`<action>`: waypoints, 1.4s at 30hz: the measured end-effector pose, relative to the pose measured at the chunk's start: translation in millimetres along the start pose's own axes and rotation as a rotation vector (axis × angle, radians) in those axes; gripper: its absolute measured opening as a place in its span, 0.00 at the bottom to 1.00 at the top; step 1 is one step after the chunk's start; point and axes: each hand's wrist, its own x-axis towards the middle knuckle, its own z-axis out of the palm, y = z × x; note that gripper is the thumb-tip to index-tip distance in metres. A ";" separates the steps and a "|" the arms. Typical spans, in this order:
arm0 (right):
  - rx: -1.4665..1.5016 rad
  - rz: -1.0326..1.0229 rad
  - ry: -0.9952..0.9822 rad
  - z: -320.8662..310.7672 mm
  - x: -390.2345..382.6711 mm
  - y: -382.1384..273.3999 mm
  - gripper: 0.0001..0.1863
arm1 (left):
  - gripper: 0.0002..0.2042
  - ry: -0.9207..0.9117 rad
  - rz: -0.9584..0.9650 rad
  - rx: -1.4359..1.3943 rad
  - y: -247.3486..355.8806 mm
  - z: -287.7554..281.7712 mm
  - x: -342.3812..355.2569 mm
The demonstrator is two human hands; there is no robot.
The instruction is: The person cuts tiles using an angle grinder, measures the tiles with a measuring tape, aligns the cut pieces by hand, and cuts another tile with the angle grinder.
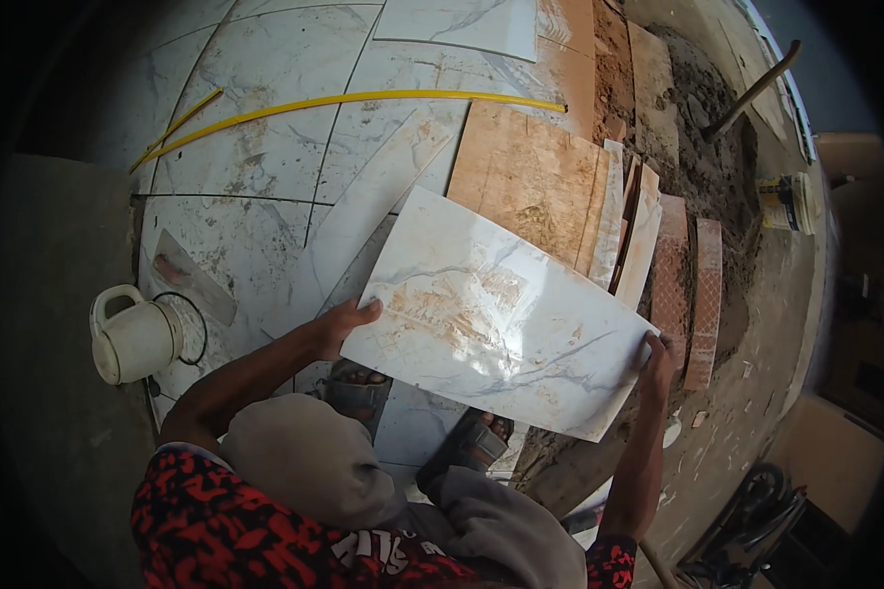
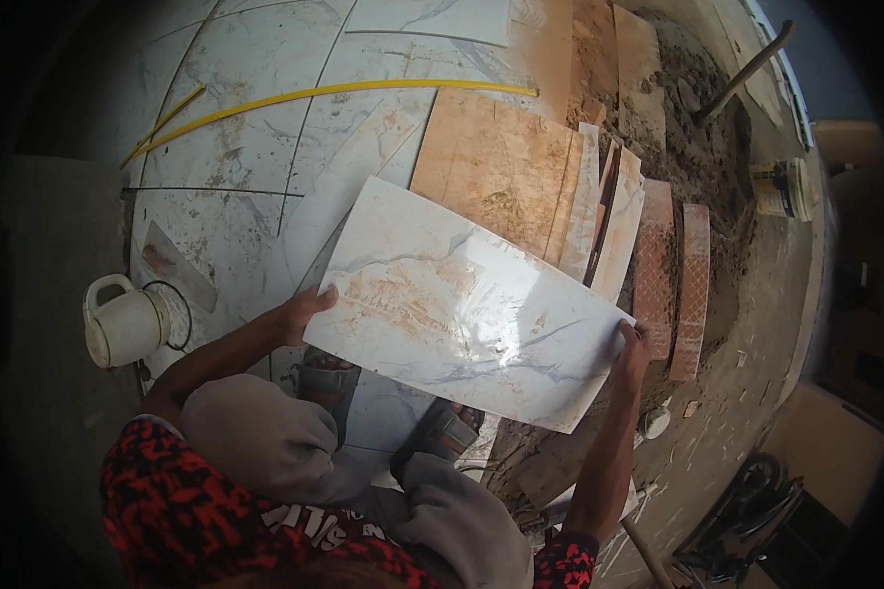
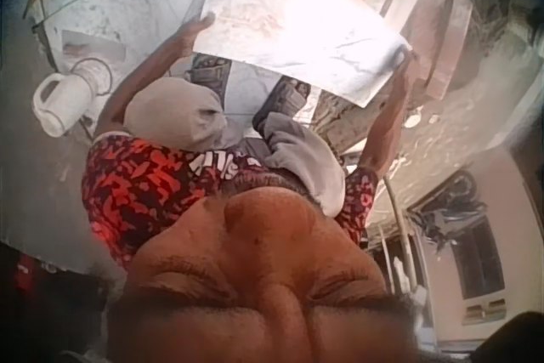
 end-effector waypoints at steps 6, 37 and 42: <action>-0.509 -0.716 -0.281 -2.6 28.8 -14.3 0.17 | 0.35 -0.106 0.057 -0.247 -29.7 -4.0 -22.4; 0.884 0.142 -0.171 49.4 -49.9 16.0 0.37 | 0.43 -0.098 0.303 -0.222 -25.8 -8.6 -45.5; 0.631 0.165 -0.407 25.9 -47.4 22.4 0.31 | 0.39 -0.129 0.261 -0.093 11.6 -23.3 -38.7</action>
